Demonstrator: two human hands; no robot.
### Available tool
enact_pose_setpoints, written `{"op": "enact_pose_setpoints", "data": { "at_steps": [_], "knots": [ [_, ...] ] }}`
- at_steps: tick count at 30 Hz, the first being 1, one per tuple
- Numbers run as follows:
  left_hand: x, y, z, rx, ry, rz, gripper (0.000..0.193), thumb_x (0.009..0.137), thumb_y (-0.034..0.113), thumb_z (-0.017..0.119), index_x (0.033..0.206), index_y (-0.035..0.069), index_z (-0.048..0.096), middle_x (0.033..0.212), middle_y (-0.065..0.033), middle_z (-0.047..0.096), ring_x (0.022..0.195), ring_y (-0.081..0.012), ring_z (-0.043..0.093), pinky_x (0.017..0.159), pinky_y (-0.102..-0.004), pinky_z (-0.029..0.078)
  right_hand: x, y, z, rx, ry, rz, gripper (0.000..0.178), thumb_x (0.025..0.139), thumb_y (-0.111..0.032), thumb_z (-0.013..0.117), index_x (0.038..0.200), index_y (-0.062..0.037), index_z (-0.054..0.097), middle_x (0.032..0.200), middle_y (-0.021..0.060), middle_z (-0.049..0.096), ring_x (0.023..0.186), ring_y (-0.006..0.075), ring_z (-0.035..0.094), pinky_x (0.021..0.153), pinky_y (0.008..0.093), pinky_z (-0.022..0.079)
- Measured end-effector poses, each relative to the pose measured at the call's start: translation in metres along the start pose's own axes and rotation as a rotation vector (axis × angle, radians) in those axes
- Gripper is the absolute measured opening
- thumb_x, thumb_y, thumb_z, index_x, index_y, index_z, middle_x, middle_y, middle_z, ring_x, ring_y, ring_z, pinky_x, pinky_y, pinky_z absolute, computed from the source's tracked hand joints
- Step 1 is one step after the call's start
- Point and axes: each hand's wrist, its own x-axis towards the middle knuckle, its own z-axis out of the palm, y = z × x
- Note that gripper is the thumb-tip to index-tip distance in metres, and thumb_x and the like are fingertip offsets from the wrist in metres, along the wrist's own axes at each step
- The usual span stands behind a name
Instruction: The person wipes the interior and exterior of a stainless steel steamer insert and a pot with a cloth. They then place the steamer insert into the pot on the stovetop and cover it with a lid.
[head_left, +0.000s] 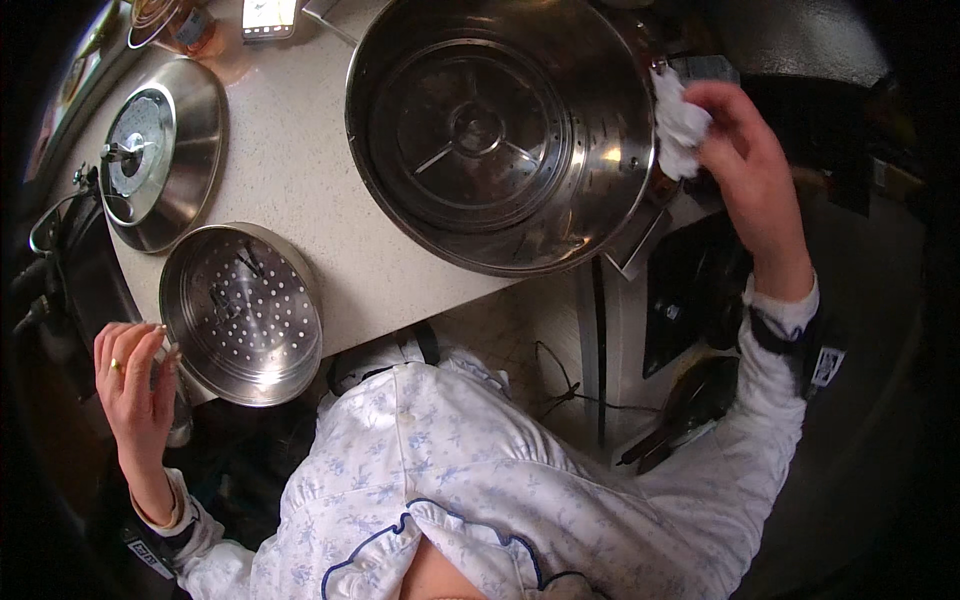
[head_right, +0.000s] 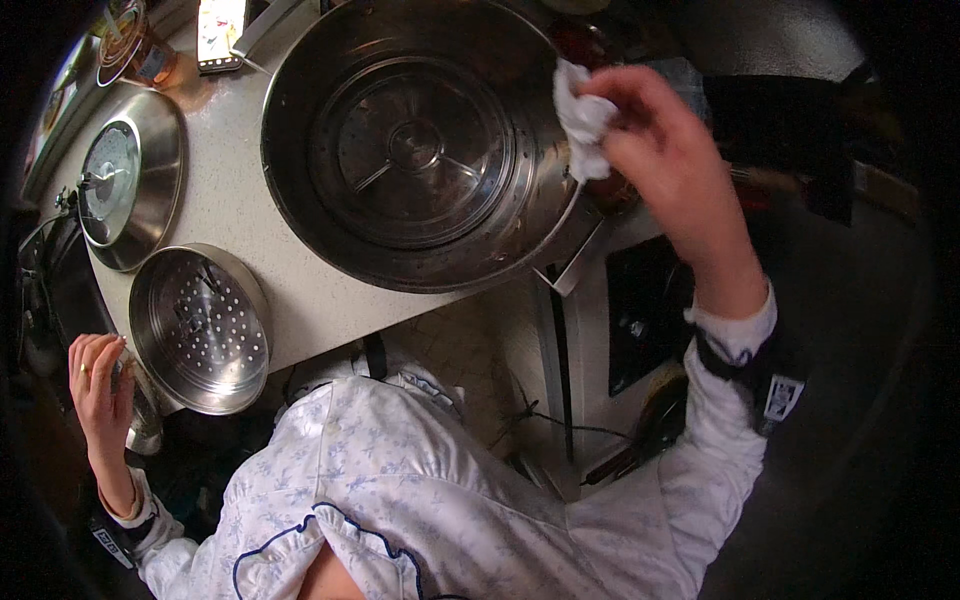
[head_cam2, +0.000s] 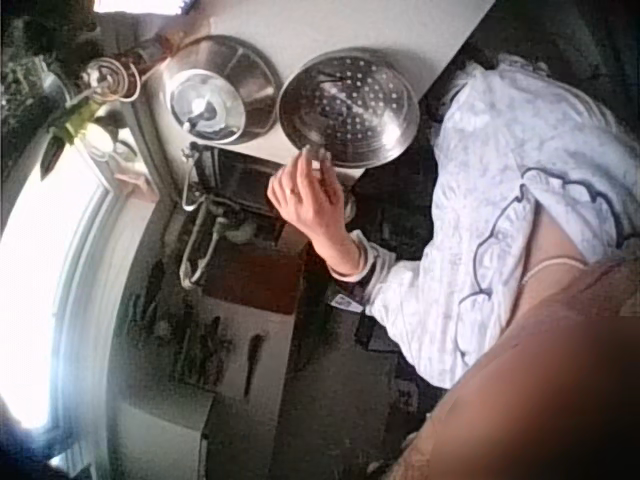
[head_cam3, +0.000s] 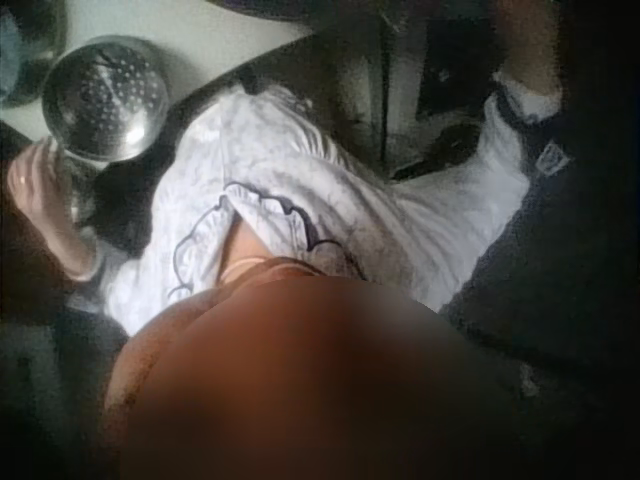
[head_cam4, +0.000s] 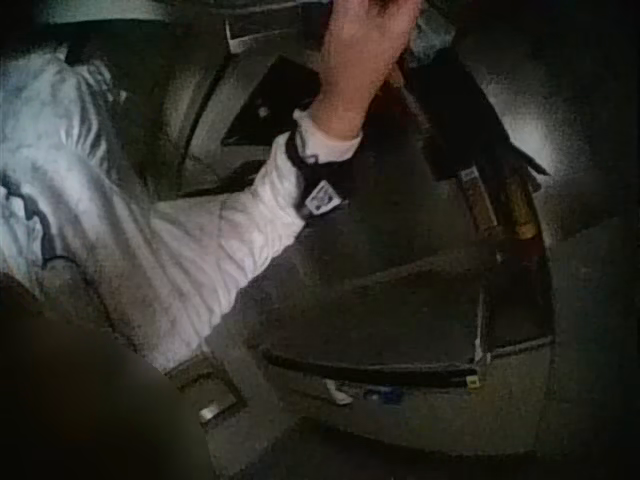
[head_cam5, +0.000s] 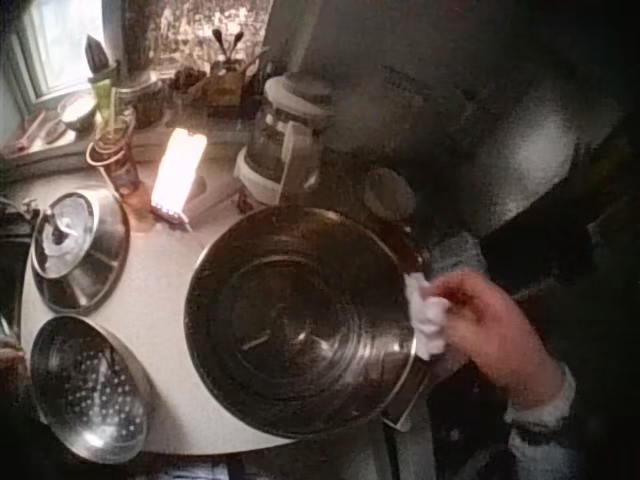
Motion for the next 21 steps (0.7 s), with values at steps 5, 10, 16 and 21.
{"op": "enact_pose_setpoints", "data": {
  "at_steps": [5,10,16,21],
  "knots": [
    [0.034,0.017,-0.002,-0.108,-0.029,0.090,0.028,0.066,-0.003,0.067,0.093,0.000,0.059,0.088,-0.0117,0.059,0.081,-0.0289,0.057,0.079,-0.0427,0.046,0.066,0.006,0.035,-0.222,-0.225,0.008,0.022,0.083,-0.020,0.058,0.101,-0.0071,0.055,0.096,0.0036,0.055,0.087,0.0145,0.055,0.076,0.0279,0.045],
    [0.024,0.018,-0.004,-0.092,-0.044,0.045,0.026,0.065,-0.001,0.068,0.090,0.001,0.058,0.085,-0.0102,0.059,0.078,-0.0278,0.056,0.075,-0.0416,0.046,0.109,0.036,0.083,-0.463,-0.360,-0.111,0.018,0.077,-0.018,0.063,0.086,-0.0046,0.056,0.088,0.0124,0.054,0.079,0.0258,0.056,0.069,0.0348,0.046],
    [-0.003,0.012,-0.002,-0.108,-0.050,-0.057,0.025,0.067,-0.003,0.067,0.089,0.001,0.058,0.083,-0.0099,0.058,0.077,-0.0281,0.056,0.075,-0.0398,0.046,0.115,0.077,0.112,-0.709,-0.528,-0.208,0.026,0.076,-0.007,0.056,0.101,-0.0048,0.059,0.095,0.0161,0.051,0.092,0.0328,0.053,0.079,0.0384,0.045],
    [-0.022,0.008,0.002,-0.150,-0.039,-0.118,0.023,0.067,-0.005,0.066,0.087,-0.001,0.057,0.082,-0.0105,0.057,0.076,-0.0284,0.056,0.073,-0.0393,0.045,0.114,0.086,0.121,-0.733,-0.610,-0.070,0.040,0.073,-0.008,0.057,0.113,-0.0093,0.059,0.095,0.0164,0.052,0.092,0.0333,0.055,0.081,0.0384,0.046]
  ]
}}
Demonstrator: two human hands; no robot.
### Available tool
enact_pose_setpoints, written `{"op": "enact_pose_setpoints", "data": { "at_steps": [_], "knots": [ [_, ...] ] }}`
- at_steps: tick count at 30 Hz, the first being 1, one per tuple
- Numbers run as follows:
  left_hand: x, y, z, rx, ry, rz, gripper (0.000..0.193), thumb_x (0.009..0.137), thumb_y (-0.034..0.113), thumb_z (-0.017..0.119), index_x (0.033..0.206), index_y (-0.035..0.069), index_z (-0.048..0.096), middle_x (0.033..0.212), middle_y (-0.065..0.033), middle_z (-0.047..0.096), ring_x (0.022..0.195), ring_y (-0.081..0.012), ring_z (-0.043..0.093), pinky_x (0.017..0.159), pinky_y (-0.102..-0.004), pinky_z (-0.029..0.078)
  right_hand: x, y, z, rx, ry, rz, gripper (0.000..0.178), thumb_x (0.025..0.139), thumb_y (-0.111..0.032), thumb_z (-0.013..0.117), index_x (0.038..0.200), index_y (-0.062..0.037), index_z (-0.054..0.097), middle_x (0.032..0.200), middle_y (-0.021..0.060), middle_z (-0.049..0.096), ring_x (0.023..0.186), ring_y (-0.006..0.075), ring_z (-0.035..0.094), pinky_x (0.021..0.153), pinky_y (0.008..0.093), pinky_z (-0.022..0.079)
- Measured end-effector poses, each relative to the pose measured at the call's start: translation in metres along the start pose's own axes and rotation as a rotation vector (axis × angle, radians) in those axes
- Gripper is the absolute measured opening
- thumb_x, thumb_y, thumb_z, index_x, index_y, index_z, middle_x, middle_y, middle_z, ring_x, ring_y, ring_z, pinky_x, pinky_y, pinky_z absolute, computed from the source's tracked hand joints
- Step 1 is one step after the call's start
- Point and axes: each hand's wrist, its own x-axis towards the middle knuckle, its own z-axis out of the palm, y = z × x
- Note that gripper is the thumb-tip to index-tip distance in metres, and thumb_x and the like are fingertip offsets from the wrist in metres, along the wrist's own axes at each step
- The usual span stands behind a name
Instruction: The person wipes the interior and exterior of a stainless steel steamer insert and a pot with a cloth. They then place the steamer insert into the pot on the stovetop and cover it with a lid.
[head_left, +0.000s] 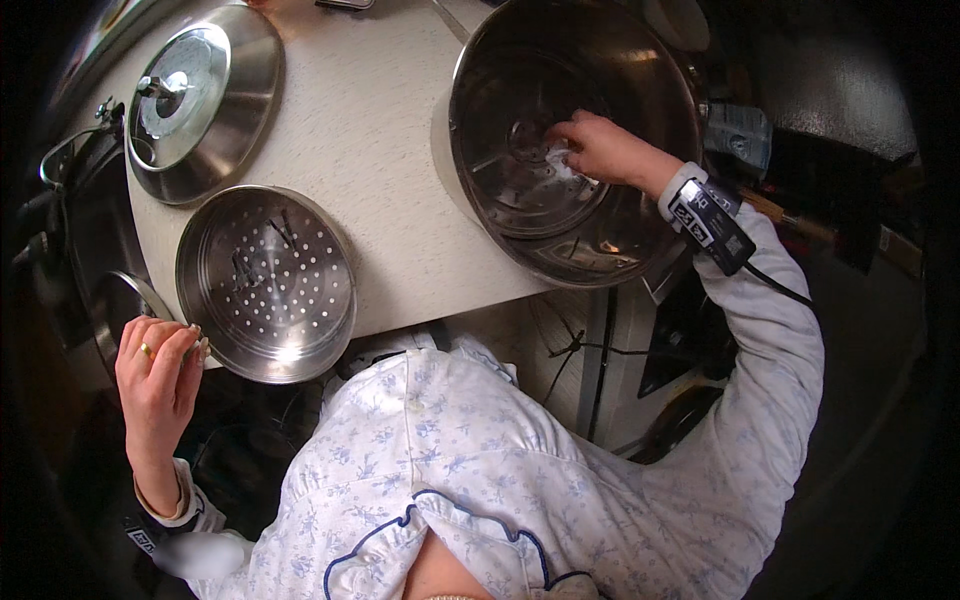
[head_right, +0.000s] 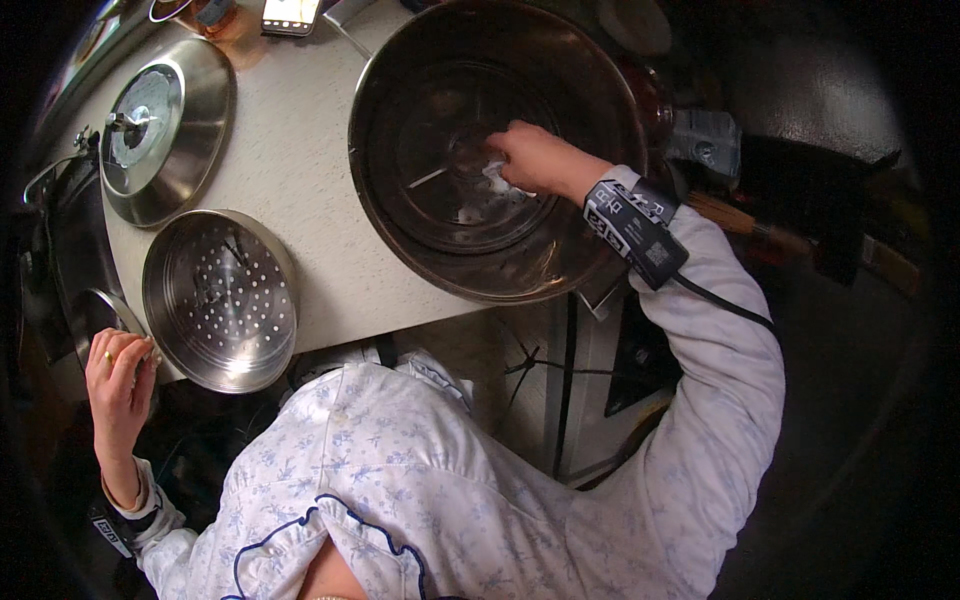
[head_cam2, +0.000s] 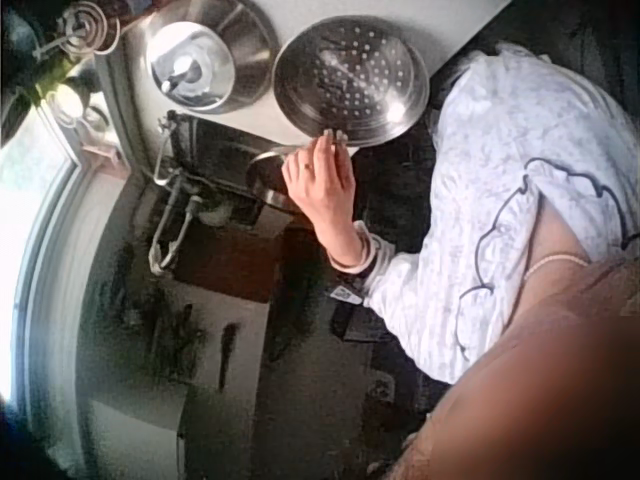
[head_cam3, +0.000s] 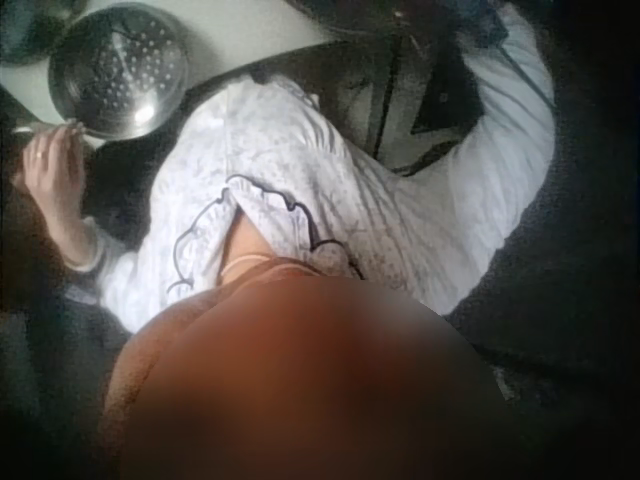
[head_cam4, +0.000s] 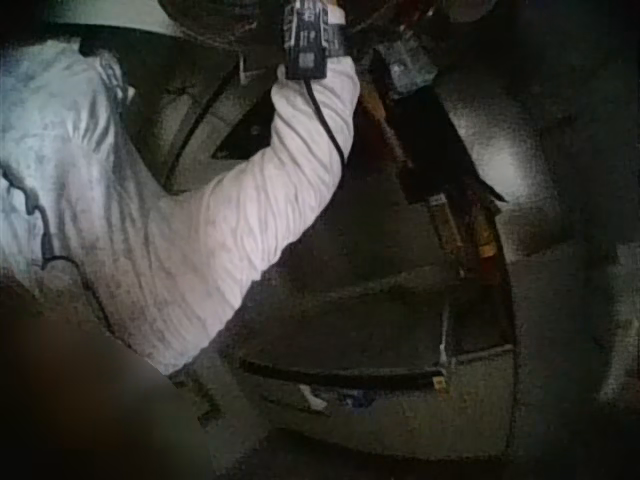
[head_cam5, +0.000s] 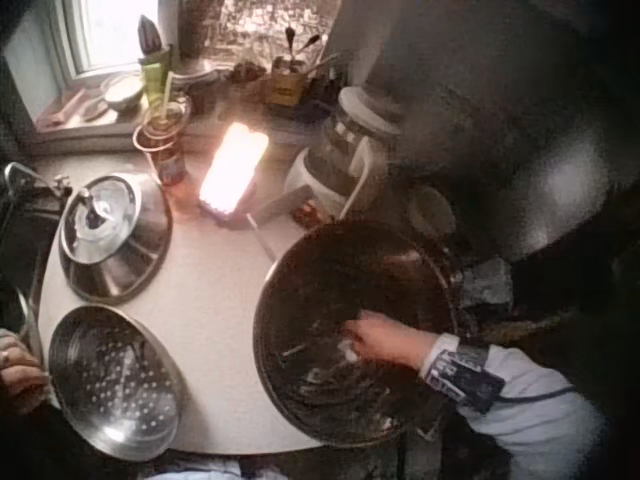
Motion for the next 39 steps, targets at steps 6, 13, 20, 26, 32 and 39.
{"op": "enact_pose_setpoints", "data": {
  "at_steps": [6,13,20,26,32,39],
  "knots": [
    [-0.012,-0.005,0.003,-0.032,0.015,-0.032,0.022,0.066,-0.005,0.067,0.085,-0.001,0.056,0.080,-0.0103,0.056,0.073,-0.0276,0.055,0.069,-0.0373,0.045,0.003,-0.005,0.002,0.209,-0.010,0.065,0.045,0.073,-0.008,0.058,0.117,-0.0083,0.057,0.097,0.0160,0.058,0.088,0.0275,0.058,0.079,0.0348,0.047],
    [-0.025,-0.008,0.008,-0.056,0.030,-0.057,0.023,0.066,-0.005,0.067,0.085,-0.001,0.056,0.078,-0.0100,0.056,0.072,-0.0269,0.054,0.068,-0.0360,0.044,0.014,-0.006,0.000,0.303,-0.130,0.084,0.035,0.072,-0.011,0.058,0.106,-0.0051,0.063,0.096,0.0178,0.064,0.091,0.0310,0.061,0.079,0.0368,0.048],
    [-0.039,-0.011,0.016,-0.058,0.005,-0.124,0.022,0.066,-0.006,0.066,0.085,0.000,0.056,0.079,-0.0097,0.056,0.075,-0.0275,0.054,0.069,-0.0357,0.044,0.016,0.004,0.001,0.290,0.006,0.087,0.032,0.076,-0.014,0.056,0.105,-0.0042,0.063,0.095,0.0178,0.064,0.089,0.0291,0.062,0.077,0.0360,0.048],
    [-0.027,0.000,0.010,-0.142,-0.010,-0.119,0.025,0.067,-0.005,0.065,0.090,-0.001,0.057,0.084,-0.0115,0.057,0.078,-0.0291,0.055,0.071,-0.0360,0.044,-0.004,-0.008,-0.039,0.381,0.228,0.231,0.026,0.079,-0.013,0.052,0.100,-0.0017,0.063,0.089,0.0102,0.064,0.083,0.0213,0.061,0.073,0.0310,0.048],
    [0.040,0.004,-0.018,-0.406,0.238,-0.051,0.029,0.079,-0.003,0.060,0.107,0.000,0.058,0.101,-0.0129,0.061,0.098,-0.0229,0.059,0.085,-0.0311,0.046,-0.128,-0.042,-0.063,0.951,0.659,0.152,0.016,0.088,-0.019,0.047,0.091,-0.0089,0.059,0.083,-0.0002,0.054,0.075,0.0088,0.051,0.070,0.0231,0.040],
    [0.254,0.009,0.014,-0.375,0.263,-0.009,0.045,0.091,0.043,0.054,0.110,0.001,0.059,0.090,-0.0146,0.065,0.078,-0.0200,0.063,0.066,-0.0324,0.051,-0.210,-0.006,0.022,0.904,0.899,0.694,0.033,0.094,-0.038,0.047,0.096,-0.0072,0.058,0.084,0.0018,0.055,0.074,0.0115,0.048,0.067,0.0257,0.039]
  ]
}}
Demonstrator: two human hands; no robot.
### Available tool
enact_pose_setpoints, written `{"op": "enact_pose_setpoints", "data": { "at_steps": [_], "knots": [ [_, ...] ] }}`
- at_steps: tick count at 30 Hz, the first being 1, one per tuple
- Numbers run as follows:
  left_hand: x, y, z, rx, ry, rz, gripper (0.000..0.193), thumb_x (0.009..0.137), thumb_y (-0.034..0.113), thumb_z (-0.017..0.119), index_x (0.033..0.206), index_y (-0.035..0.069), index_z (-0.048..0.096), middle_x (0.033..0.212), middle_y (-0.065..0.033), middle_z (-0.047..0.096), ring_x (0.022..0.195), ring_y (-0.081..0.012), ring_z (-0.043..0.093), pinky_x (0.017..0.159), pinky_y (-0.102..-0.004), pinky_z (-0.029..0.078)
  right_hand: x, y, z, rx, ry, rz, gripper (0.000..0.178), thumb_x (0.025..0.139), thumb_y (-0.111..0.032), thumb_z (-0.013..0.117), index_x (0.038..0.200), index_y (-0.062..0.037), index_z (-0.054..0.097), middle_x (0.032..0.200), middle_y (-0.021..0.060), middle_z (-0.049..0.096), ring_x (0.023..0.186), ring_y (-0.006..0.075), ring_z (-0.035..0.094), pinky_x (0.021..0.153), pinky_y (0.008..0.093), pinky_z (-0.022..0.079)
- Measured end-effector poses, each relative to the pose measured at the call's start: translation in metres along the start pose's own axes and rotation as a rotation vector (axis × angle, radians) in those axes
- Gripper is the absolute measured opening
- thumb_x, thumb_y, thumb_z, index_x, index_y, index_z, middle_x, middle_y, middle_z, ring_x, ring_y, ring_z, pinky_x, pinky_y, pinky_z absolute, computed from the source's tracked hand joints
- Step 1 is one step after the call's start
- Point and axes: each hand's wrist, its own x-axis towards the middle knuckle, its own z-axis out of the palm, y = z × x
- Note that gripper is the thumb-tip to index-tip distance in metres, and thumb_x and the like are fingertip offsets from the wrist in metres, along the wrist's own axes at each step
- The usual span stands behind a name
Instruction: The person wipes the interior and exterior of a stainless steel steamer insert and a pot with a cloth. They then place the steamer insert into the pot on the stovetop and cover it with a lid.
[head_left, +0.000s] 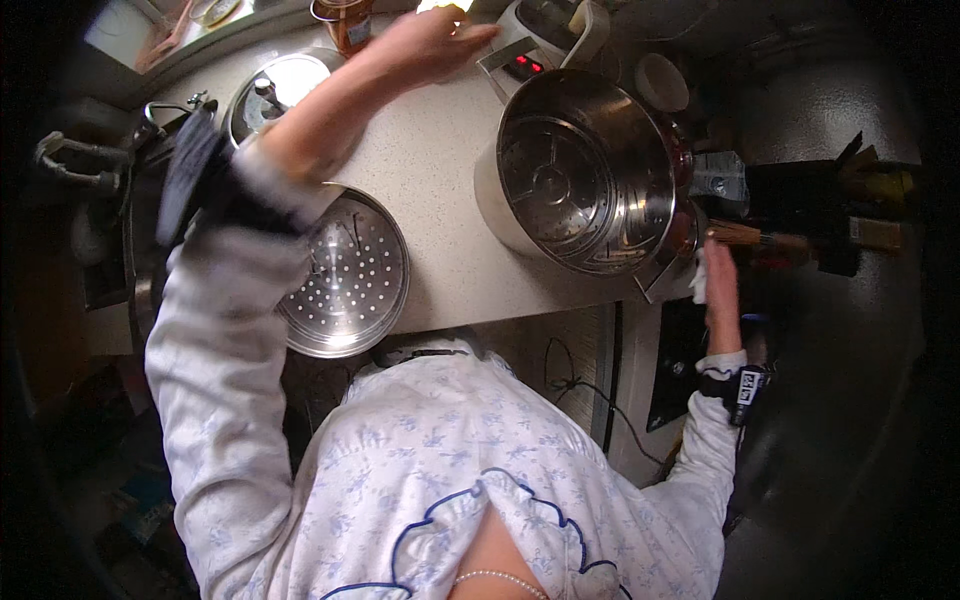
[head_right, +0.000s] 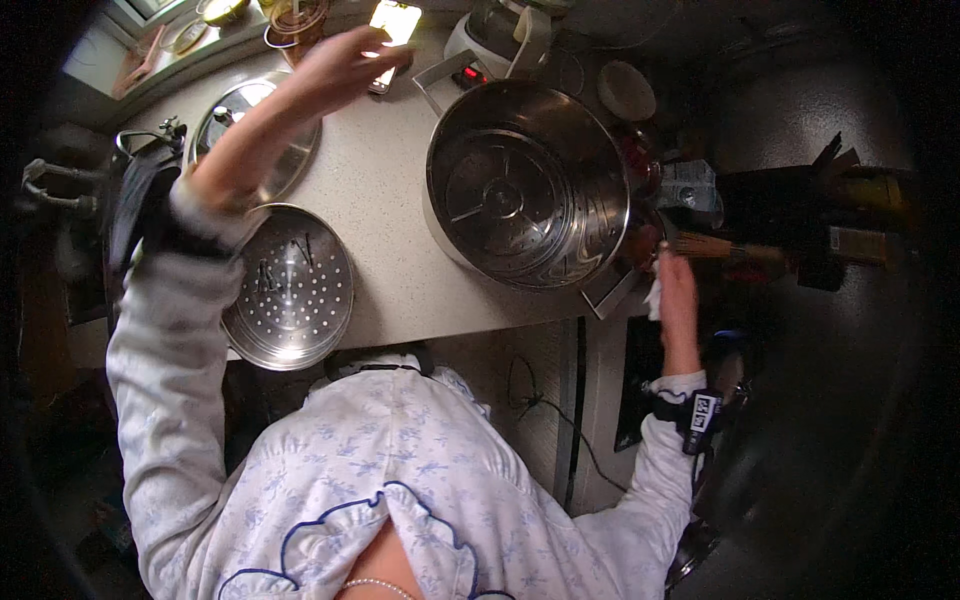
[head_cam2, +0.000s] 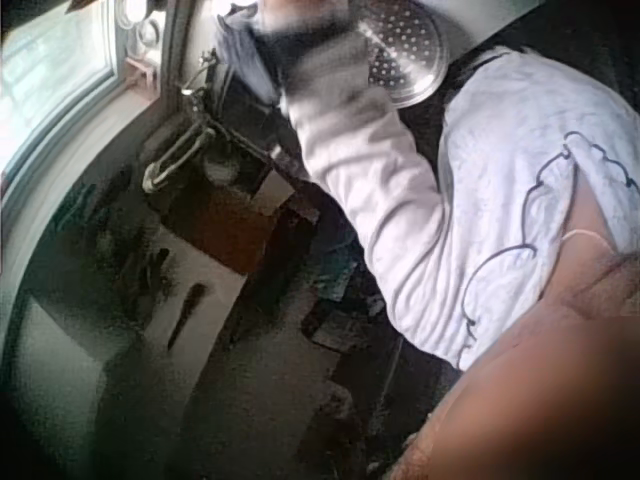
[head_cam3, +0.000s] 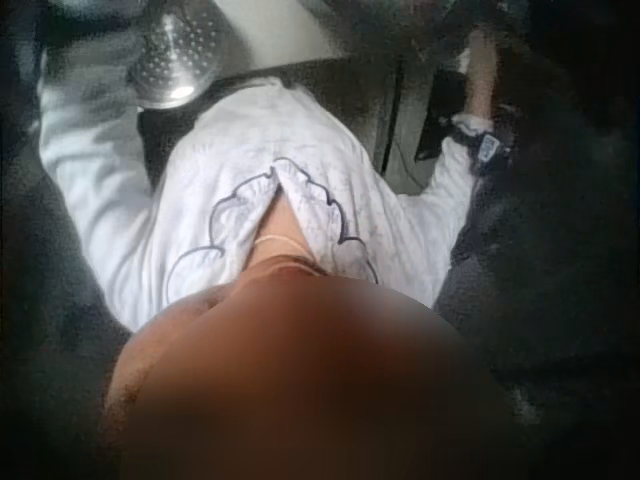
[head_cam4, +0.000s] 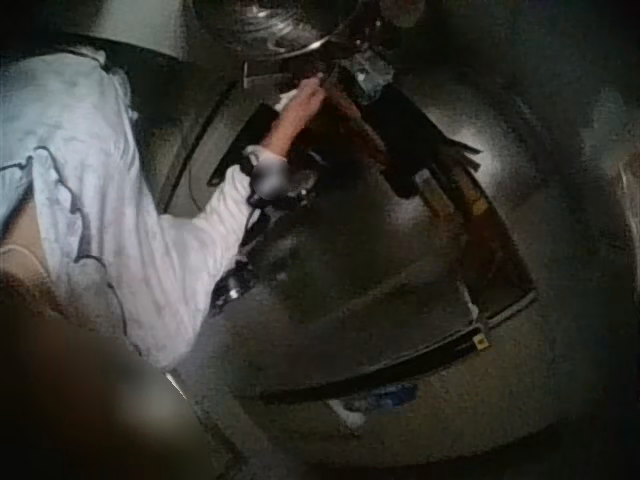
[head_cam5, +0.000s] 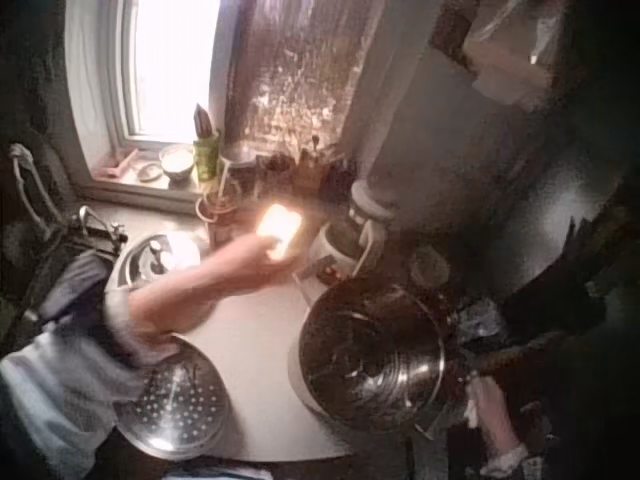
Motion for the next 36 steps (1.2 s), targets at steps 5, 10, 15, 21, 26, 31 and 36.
{"op": "enact_pose_setpoints", "data": {
  "at_steps": [5,10,15,21,26,31,36],
  "knots": [
    [0.068,0.024,0.064,-0.013,-0.179,-0.241,0.062,0.090,0.053,0.046,0.086,-0.006,0.064,0.072,-0.0182,0.061,0.063,-0.0272,0.060,0.062,-0.0414,0.047,-0.002,0.044,0.043,0.820,-0.155,0.338,0.037,0.087,-0.046,0.058,0.093,-0.0093,0.058,0.079,-0.0004,0.054,0.067,0.0156,0.055,0.060,0.0329,0.047],
    [0.074,0.005,0.083,-0.383,-0.252,-0.339,0.059,0.090,0.054,0.043,0.085,-0.002,0.063,0.065,-0.0108,0.054,0.059,-0.0217,0.050,0.058,-0.0356,0.043,-0.013,0.026,0.071,1.013,0.161,0.400,0.039,0.086,-0.047,0.059,0.068,-0.0144,0.047,0.060,-0.0034,0.045,0.052,0.0103,0.043,0.049,0.0271,0.037],
    [0.013,-0.035,0.044,-0.881,-0.116,-0.599,0.052,0.086,0.059,0.047,0.067,0.011,0.054,0.052,-0.0012,0.046,0.046,-0.0125,0.043,0.045,-0.0275,0.033,-0.080,-0.004,0.080,0.763,0.284,-0.082,0.039,0.092,-0.036,0.046,0.067,-0.0074,0.042,0.060,0.0013,0.042,0.057,0.0137,0.042,0.053,0.0294,0.034],
    [-0.040,-0.094,0.045,-1.204,0.214,-0.899,0.025,0.089,0.029,0.045,0.080,0.008,0.055,0.065,-0.0035,0.058,0.058,-0.0200,0.055,0.057,-0.0322,0.046,-0.133,-0.035,0.105,0.257,0.121,-0.953,0.017,0.081,-0.003,0.061,0.077,-0.0038,0.045,0.068,0.0083,0.048,0.058,0.0216,0.045,0.053,0.0335,0.035],
    [-0.058,-0.124,0.072,-1.427,0.143,-0.761,0.018,0.084,0.012,0.046,0.077,-0.001,0.055,0.071,-0.0107,0.062,0.063,-0.0222,0.060,0.060,-0.0301,0.050,-0.135,-0.053,0.115,0.028,-0.006,-1.244,0.026,0.075,0.001,0.068,0.082,-0.0059,0.043,0.068,0.0083,0.047,0.058,0.0233,0.046,0.048,0.0339,0.033],
    [-0.053,-0.132,0.077,-1.425,-0.121,-0.768,0.034,0.095,0.024,0.036,0.103,-0.004,0.052,0.102,-0.0145,0.061,0.089,-0.0208,0.059,0.081,-0.0323,0.047,-0.140,-0.070,0.118,-0.093,-0.112,-1.361,0.031,0.069,0.001,0.071,0.081,-0.0061,0.043,0.068,0.0083,0.047,0.057,0.0236,0.048,0.047,0.0335,0.035],
    [-0.030,-0.149,0.093,-1.192,-0.235,-0.695,0.040,0.097,0.028,0.036,0.115,-0.005,0.048,0.118,-0.0162,0.057,0.104,-0.0192,0.055,0.093,-0.0354,0.041,-0.140,-0.084,0.118,-0.206,-0.122,-1.437,0.030,0.068,0.003,0.070,0.076,-0.0064,0.042,0.063,0.0076,0.047,0.054,0.0241,0.047,0.045,0.0333,0.035]
  ]
}}
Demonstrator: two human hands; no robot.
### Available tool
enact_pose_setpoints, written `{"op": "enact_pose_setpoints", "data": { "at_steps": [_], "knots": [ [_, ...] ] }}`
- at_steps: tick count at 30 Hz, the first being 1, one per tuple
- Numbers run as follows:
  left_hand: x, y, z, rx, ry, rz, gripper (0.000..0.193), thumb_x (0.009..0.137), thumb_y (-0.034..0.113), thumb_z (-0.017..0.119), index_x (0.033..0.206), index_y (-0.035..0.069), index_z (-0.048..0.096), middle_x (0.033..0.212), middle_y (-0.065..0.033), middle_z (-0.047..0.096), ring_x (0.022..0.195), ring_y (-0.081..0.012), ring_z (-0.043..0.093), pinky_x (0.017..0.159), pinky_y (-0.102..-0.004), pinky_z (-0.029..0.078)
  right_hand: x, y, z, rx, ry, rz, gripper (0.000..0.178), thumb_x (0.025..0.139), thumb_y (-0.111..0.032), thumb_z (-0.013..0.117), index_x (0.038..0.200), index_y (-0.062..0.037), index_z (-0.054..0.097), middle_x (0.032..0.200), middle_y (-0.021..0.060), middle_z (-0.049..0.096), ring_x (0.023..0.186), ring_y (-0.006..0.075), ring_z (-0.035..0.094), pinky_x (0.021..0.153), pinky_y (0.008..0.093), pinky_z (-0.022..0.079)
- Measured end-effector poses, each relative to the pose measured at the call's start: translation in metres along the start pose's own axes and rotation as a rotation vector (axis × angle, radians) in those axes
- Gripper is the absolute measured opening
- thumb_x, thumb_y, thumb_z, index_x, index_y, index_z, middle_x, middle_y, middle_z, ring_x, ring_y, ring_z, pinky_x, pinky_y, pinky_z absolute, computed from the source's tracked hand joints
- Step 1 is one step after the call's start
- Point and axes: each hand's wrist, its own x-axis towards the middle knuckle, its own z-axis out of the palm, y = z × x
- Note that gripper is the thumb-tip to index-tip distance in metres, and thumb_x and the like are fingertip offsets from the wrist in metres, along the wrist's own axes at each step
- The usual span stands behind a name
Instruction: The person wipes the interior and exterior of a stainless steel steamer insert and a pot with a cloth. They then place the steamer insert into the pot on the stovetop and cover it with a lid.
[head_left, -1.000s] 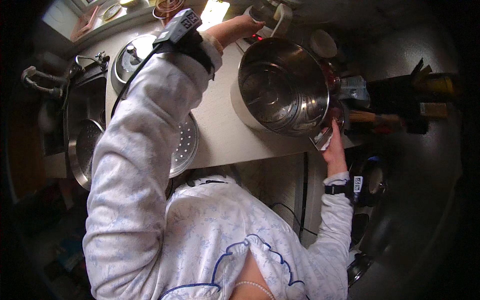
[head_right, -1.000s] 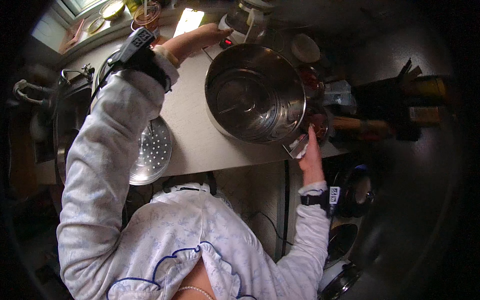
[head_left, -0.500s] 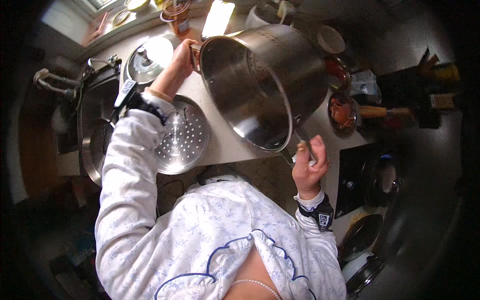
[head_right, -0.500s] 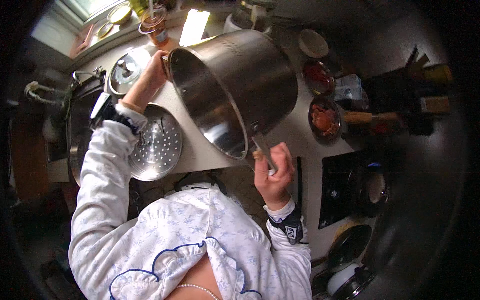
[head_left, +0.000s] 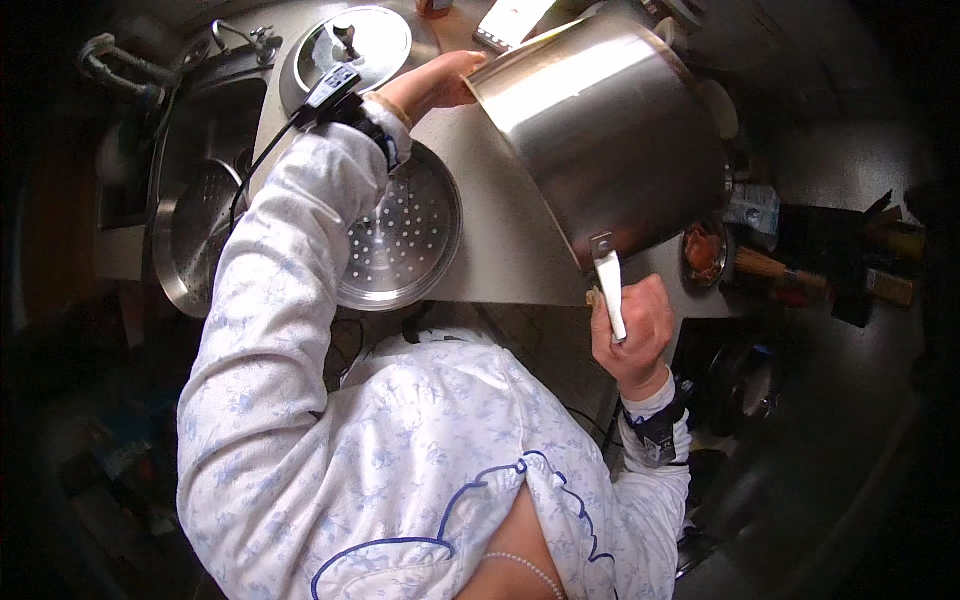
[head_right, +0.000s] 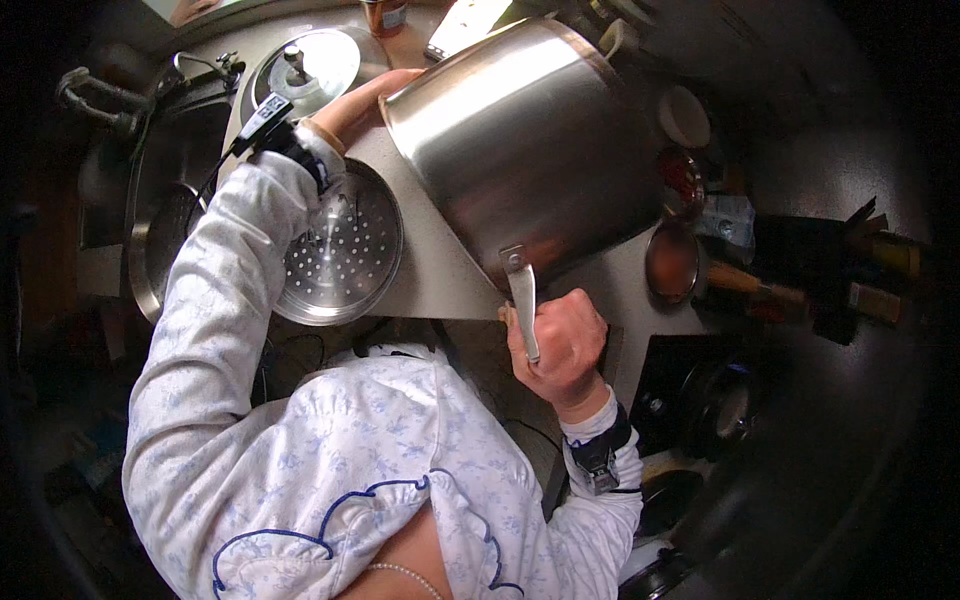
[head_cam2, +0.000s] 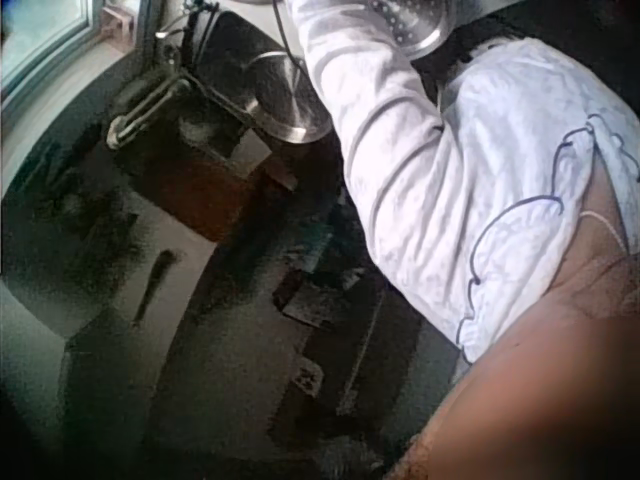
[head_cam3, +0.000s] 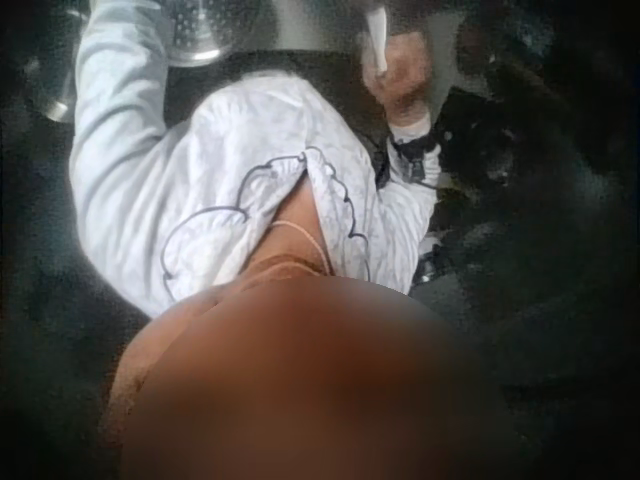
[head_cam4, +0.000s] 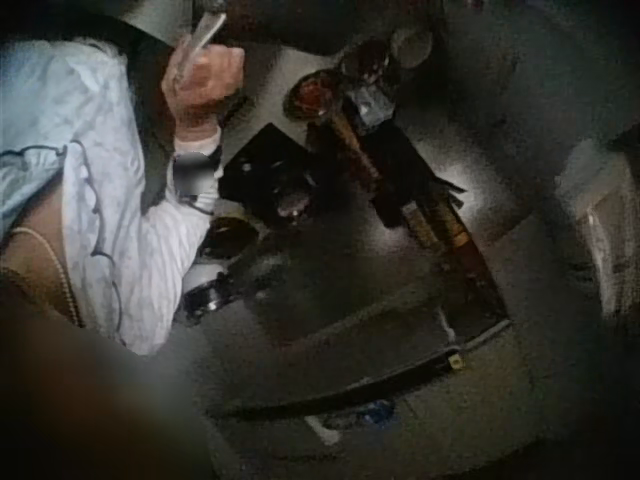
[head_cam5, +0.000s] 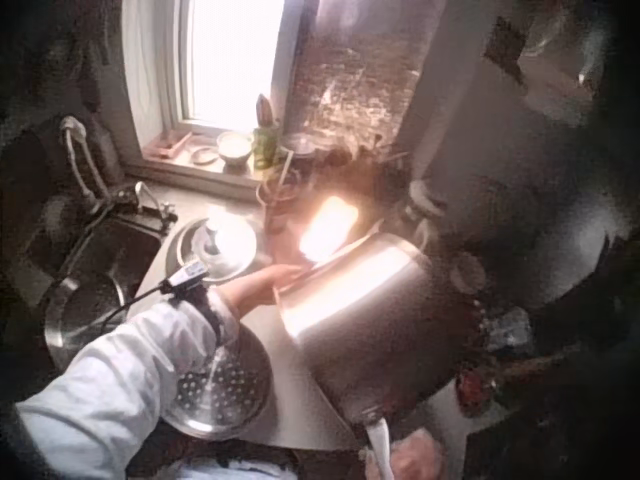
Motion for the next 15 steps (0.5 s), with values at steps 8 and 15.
{"op": "enact_pose_setpoints", "data": {
  "at_steps": [8,15],
  "knots": [
    [-0.003,0.004,0.000,0.758,0.033,0.377,0.032,0.083,0.027,0.062,0.098,-0.001,0.065,0.089,-0.0157,0.067,0.075,-0.0169,0.061,0.068,-0.0366,0.049,0.014,-0.005,0.007,0.009,-0.104,-0.107,0.030,0.068,0.002,0.070,0.068,-0.0069,0.041,0.061,0.0082,0.044,0.051,0.0241,0.044,0.045,0.0319,0.035],
    [0.004,0.001,-0.001,0.218,-0.043,0.158,0.030,0.081,0.026,0.066,0.094,0.000,0.066,0.081,-0.0084,0.066,0.069,-0.0110,0.053,0.065,-0.0312,0.046,0.021,-0.007,0.006,-0.007,-0.005,-0.023,0.028,0.068,0.004,0.069,0.073,-0.0058,0.043,0.062,0.0082,0.044,0.052,0.0250,0.043,0.046,0.0345,0.033]
  ]
}}
